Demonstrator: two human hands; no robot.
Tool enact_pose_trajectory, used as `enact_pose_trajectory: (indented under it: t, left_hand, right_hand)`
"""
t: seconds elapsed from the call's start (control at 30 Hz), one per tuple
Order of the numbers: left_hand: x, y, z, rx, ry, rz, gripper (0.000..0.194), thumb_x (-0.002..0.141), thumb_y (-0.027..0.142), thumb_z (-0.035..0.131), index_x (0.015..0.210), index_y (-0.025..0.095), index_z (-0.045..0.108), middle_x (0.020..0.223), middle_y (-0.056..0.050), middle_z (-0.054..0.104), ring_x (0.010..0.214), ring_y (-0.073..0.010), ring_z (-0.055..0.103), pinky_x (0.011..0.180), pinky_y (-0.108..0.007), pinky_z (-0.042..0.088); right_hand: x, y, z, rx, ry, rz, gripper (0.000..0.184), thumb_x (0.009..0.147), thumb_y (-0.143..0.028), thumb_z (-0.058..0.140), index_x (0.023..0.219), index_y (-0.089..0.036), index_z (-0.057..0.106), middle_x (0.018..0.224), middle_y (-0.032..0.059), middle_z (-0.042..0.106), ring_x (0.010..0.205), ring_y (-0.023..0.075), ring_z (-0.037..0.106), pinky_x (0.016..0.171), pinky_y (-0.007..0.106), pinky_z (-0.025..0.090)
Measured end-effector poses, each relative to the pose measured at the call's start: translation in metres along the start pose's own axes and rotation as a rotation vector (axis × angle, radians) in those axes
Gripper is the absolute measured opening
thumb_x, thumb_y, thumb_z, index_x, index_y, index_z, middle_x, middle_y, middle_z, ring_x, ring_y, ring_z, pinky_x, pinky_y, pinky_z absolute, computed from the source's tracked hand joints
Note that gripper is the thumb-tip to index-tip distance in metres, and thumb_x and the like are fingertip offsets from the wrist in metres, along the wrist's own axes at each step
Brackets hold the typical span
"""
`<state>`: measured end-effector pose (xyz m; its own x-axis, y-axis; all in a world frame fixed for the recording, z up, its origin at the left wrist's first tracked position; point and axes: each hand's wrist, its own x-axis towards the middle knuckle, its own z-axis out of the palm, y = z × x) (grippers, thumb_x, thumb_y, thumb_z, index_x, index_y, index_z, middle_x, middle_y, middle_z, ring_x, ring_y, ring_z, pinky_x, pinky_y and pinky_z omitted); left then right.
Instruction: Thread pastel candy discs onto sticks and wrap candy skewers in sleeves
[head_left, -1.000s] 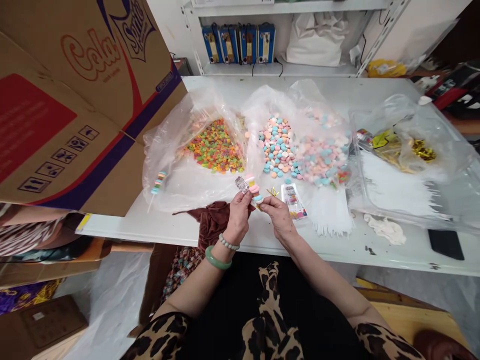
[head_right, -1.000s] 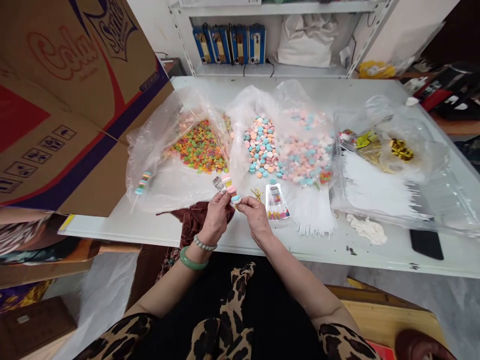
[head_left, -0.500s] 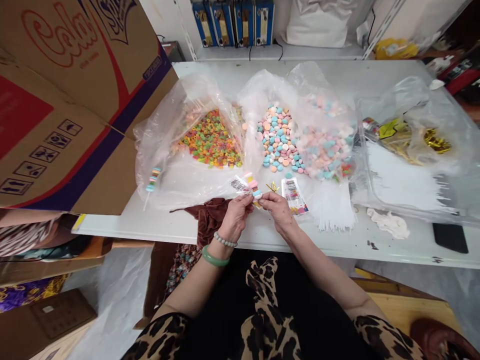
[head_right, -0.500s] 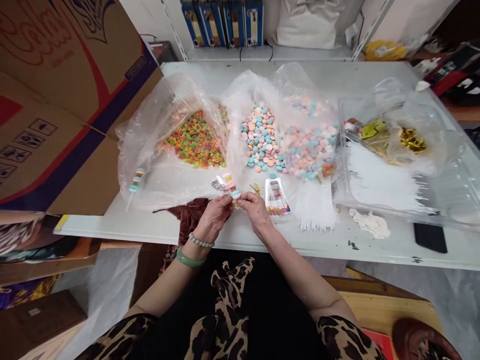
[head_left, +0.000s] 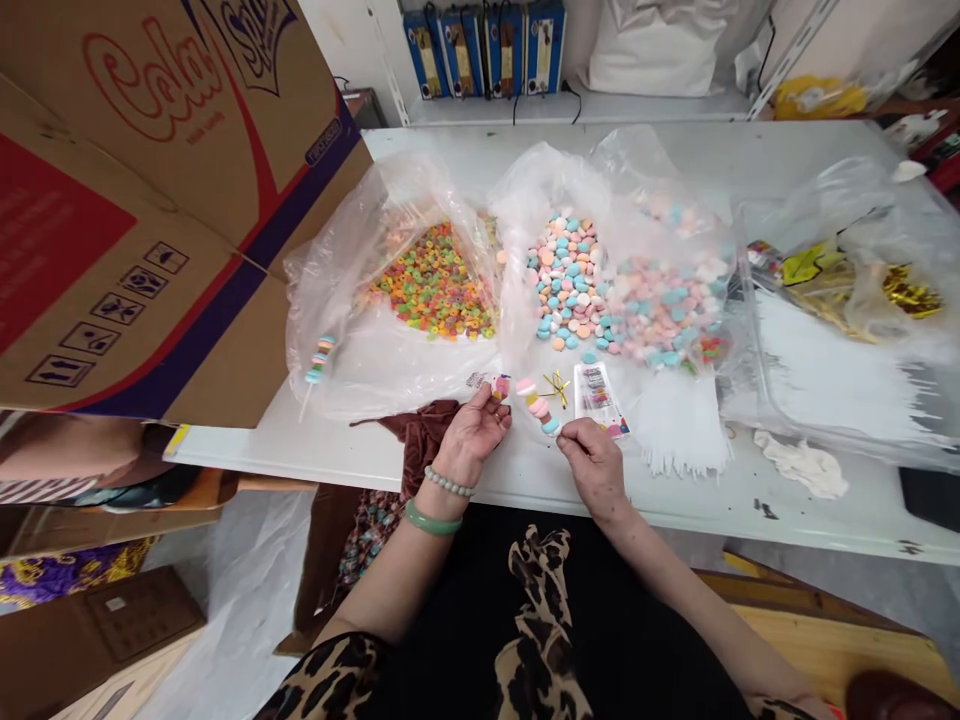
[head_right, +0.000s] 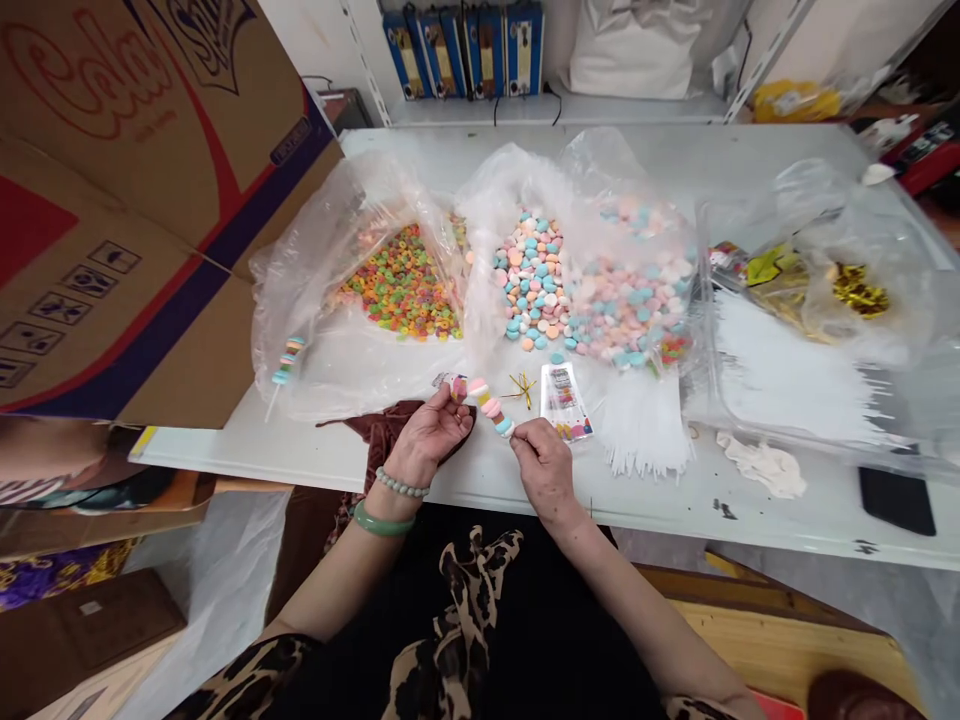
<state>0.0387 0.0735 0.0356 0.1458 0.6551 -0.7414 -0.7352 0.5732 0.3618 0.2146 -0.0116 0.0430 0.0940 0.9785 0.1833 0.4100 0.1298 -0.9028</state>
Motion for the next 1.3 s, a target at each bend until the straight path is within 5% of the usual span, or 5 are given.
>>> enact_pose_trajectory:
  t: [0.27,0.73,0.93,1.17,1.3]
  left_hand:
    - [-0.008,-0.003,0.003,0.036,-0.044,0.035,0.012,0.08,0.027,0.07,0.079,0.017,0.064,0.063,0.0,0.064,0.056,-0.0108,0.058,0.056,-0.024,0.046]
    - [-0.004,-0.004,-0.009,0.165,-0.042,0.566,0.022,0.064,0.027,0.079,0.07,0.013,0.062,0.067,0.0,0.065,0.062,-0.0101,0.061,0.067,-0.025,0.051]
    - [-0.006,-0.002,-0.014,0.163,-0.079,0.435,0.021,0.068,0.027,0.075,0.074,0.015,0.059,0.071,-0.001,0.066,0.063,-0.0141,0.064,0.069,-0.032,0.054]
    - [-0.007,0.003,-0.016,0.07,-0.029,0.079,0.006,0.079,0.012,0.061,0.075,0.015,0.057,0.07,-0.004,0.068,0.064,-0.0172,0.067,0.071,-0.033,0.055]
    - [-0.009,-0.006,-0.011,0.015,-0.077,0.031,0.004,0.085,0.013,0.058,0.085,0.015,0.062,0.076,-0.005,0.07,0.071,-0.0156,0.068,0.07,-0.029,0.054]
  right_hand:
    - [0.0,0.007,0.004,-0.31,0.033,-0.159,0.017,0.091,-0.016,0.046,0.083,-0.023,0.058,0.084,0.0041,0.059,0.078,0.0188,0.057,0.072,0.031,0.042]
    - [-0.006,0.0,0.003,-0.675,0.056,-0.426,0.025,0.091,-0.008,0.043,0.085,-0.022,0.063,0.088,0.0085,0.064,0.081,0.0216,0.055,0.075,0.033,0.042]
    - [-0.004,0.005,0.005,-0.398,0.037,-0.22,0.02,0.091,-0.016,0.045,0.082,-0.023,0.062,0.086,0.0068,0.063,0.083,0.0209,0.057,0.074,0.033,0.042]
    - [0.01,0.003,0.018,0.44,-0.06,0.396,0.009,0.073,-0.028,0.062,0.068,-0.022,0.058,0.057,-0.0032,0.05,0.054,0.0136,0.042,0.053,0.027,0.033]
    - [0.017,-0.008,0.033,0.686,-0.108,0.392,0.006,0.073,-0.026,0.064,0.075,-0.021,0.063,0.058,-0.0037,0.053,0.054,0.0118,0.042,0.051,0.025,0.031]
